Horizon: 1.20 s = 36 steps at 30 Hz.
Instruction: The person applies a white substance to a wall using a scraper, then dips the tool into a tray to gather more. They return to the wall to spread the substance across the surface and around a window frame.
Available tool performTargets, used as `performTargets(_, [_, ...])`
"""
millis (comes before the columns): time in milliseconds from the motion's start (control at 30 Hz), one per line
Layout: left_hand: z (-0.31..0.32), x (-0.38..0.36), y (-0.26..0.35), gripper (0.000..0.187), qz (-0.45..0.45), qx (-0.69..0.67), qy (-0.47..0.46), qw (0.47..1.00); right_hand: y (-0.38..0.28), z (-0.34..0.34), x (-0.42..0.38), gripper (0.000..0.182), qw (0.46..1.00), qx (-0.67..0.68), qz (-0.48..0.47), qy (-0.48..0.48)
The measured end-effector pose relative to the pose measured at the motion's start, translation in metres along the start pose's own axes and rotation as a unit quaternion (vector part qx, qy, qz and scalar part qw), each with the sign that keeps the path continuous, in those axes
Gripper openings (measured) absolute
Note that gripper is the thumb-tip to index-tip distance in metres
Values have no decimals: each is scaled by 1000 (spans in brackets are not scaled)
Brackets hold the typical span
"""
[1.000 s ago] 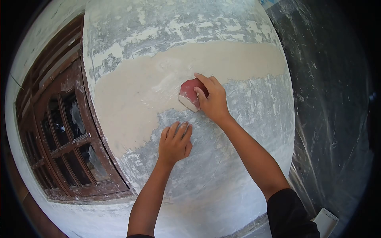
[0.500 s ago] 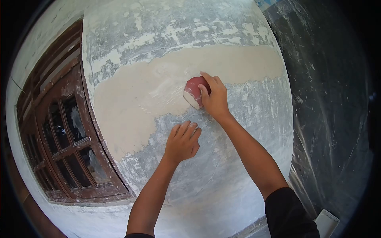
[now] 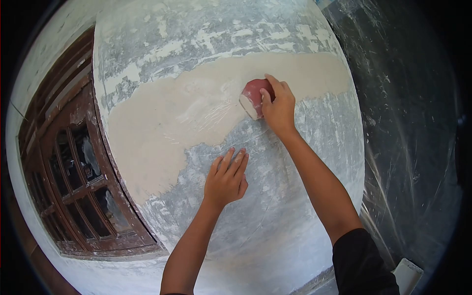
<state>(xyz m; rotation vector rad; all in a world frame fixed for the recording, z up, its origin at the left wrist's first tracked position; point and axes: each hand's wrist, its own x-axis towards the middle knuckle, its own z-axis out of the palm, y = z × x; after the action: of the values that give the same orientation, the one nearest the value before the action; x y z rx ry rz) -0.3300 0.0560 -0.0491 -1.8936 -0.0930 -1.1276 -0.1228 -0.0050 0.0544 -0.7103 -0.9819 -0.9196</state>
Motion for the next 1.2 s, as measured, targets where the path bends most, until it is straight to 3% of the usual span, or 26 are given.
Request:
performTargets(33, [1,-1,1,50,-4,-1,3,1000,6,-10,9,39,997,-41,40,53])
performTargets(133, [1,-1,1,50,-5,-1,7,1000,-1,-23,17,39,992,-53,21,116])
performTargets(233, [-2,-1,2,49,-8,3,2,1000,-25,-12,-1,38,999,39,-5,-22])
performTargets(333, [-1,-1,1,49,-7,-3,4,1000,2,-7,-3,39,999,4,15,-48])
performTargets(400, [0,-1,2,49,-8,0,4,1000,15,-19,5,40,984,-78,96,125])
performTargets(500, [0,-1,1,50,-8,1,5,1000,0,-21,0,40,990,-11,88,107])
performTargets(533, [0,-1,2,50,-8,2,5,1000,-9,-18,-4,40,996,-4,65,58])
performTargets(633, [0,-2,2,51,-11,3,1,1000,6,-8,-8,40,991,-55,110,59])
performTargets(667, [-1,-3,2,51,-10,4,0,1000,14,-12,-7,40,981,-66,150,107])
performTargets(767, [1,-2,2,51,-9,10,6,1000,4,-19,-7,41,977,-27,141,159])
performTargets(800, [1,-2,1,51,-8,13,9,1000,1,-18,-7,41,977,-27,141,160])
performTargets(867, [1,-3,2,51,-8,15,9,1000,-7,-12,-11,40,996,-34,81,30])
performTargets(900, [1,-2,2,51,-9,16,10,1000,0,-13,-12,40,996,-35,82,29])
performTargets(967, [1,-4,2,50,-10,18,9,1000,19,-16,-13,40,969,-87,169,159])
performTargets(1000, [2,-4,3,50,-10,20,9,1000,13,-16,-15,40,969,-86,167,160])
performTargets(1067, [2,-3,2,50,-8,22,9,1000,-15,-15,-28,40,990,4,90,107])
performTargets(1167, [2,-3,3,50,-7,23,11,1000,-40,1,-42,37,995,63,60,-53])
performTargets(1200, [2,-3,2,50,-6,21,11,1000,-34,3,-41,38,997,37,59,-41])
